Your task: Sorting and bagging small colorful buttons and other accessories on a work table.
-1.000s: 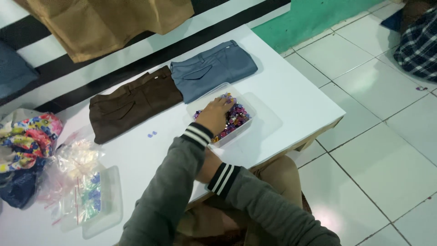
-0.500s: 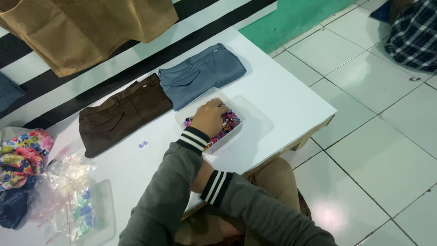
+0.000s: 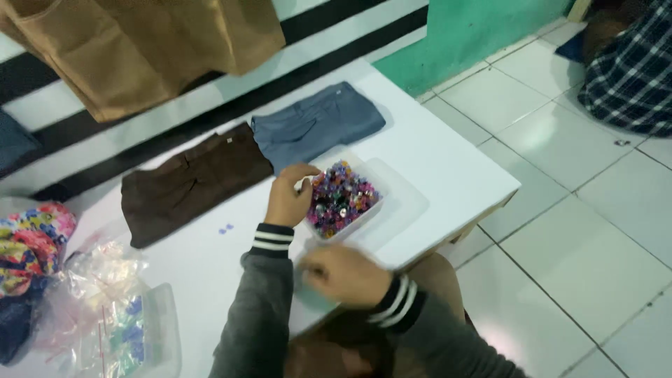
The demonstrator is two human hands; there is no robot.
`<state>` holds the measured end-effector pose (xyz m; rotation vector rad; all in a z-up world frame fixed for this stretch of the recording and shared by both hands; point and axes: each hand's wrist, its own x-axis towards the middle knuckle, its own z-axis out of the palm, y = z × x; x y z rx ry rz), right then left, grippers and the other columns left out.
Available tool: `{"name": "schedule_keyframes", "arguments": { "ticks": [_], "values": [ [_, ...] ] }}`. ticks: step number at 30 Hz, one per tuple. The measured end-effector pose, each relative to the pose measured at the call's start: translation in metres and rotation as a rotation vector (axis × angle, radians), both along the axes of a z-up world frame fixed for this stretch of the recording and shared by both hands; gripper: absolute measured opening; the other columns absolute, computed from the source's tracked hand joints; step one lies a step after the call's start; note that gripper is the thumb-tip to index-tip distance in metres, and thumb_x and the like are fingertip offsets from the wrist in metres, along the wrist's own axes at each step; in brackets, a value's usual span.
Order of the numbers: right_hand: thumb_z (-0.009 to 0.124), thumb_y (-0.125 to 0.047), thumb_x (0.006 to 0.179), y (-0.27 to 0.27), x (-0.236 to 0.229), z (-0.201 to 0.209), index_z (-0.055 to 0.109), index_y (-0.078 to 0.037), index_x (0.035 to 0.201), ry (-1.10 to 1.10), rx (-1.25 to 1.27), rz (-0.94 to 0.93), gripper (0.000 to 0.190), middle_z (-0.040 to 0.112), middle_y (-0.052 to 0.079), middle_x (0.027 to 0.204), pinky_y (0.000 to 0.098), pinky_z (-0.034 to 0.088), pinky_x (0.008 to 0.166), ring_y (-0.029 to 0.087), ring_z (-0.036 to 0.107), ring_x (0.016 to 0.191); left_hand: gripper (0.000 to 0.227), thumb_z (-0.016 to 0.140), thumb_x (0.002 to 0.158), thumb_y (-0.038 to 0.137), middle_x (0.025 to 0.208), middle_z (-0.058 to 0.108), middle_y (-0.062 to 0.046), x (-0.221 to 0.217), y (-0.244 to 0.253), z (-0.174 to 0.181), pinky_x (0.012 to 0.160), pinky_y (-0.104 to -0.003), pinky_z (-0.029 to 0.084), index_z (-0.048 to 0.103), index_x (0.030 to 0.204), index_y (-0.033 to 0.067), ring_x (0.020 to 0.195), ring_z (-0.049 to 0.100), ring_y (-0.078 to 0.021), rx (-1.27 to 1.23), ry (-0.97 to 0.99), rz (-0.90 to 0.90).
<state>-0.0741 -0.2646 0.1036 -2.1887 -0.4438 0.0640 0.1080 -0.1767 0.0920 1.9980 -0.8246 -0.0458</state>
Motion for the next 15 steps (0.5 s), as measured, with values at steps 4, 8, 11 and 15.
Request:
{"name": "schedule_keyframes", "arguments": {
  "ticks": [4,8,11,15],
  "values": [
    [0.068,-0.030,0.089,-0.076,0.068,-0.023,0.075,-0.020,0.101,-0.209,-0.238,-0.340,0.018,0.075,0.002,0.090,0.0377,0.057,0.077,0.028,0.074,0.091,0.040,0.052,0.082,-0.003,0.103,0.077,-0.004,0.004,0.000,-0.035,0.104,-0.050,0.048,0.078,0.098,0.0220,0.118,0.065,-0.0350,-0.179,-0.316,0.023],
    [0.062,-0.020,0.085,-0.113,0.132,-0.065,0.078,-0.010,0.095,0.027,-0.540,-0.597,0.021,0.074,0.011,0.085,0.0388,0.059,0.069,0.032,0.074,0.081,0.038,0.046,0.082,-0.001,0.102,0.076,-0.007,0.008,0.001,-0.048,0.109,-0.047,0.045,0.077,0.098,0.0144,0.118,0.064,-0.0323,-0.425,-0.154,0.085],
    [0.059,-0.017,0.088,-0.106,0.161,-0.087,0.078,-0.007,0.103,0.062,-0.566,-0.474,0.027,0.073,0.015,0.094,0.0406,0.060,0.072,0.036,0.073,0.086,0.035,0.048,0.082,0.001,0.101,0.076,-0.008,0.006,0.002,-0.049,0.110,-0.048,0.044,0.078,0.097,0.0125,0.118,0.064,-0.0339,-0.439,-0.167,0.071],
    [0.054,-0.011,0.089,-0.100,0.145,-0.029,0.079,-0.009,0.109,0.092,-0.438,-0.389,0.032,0.077,0.016,0.101,0.0499,0.059,0.082,0.043,0.072,0.098,0.031,0.051,0.084,0.005,0.100,0.076,-0.007,0.005,0.005,-0.053,0.109,-0.048,0.045,0.078,0.094,0.0145,0.117,0.064,-0.0331,-0.455,-0.176,0.073]
  ]
}}
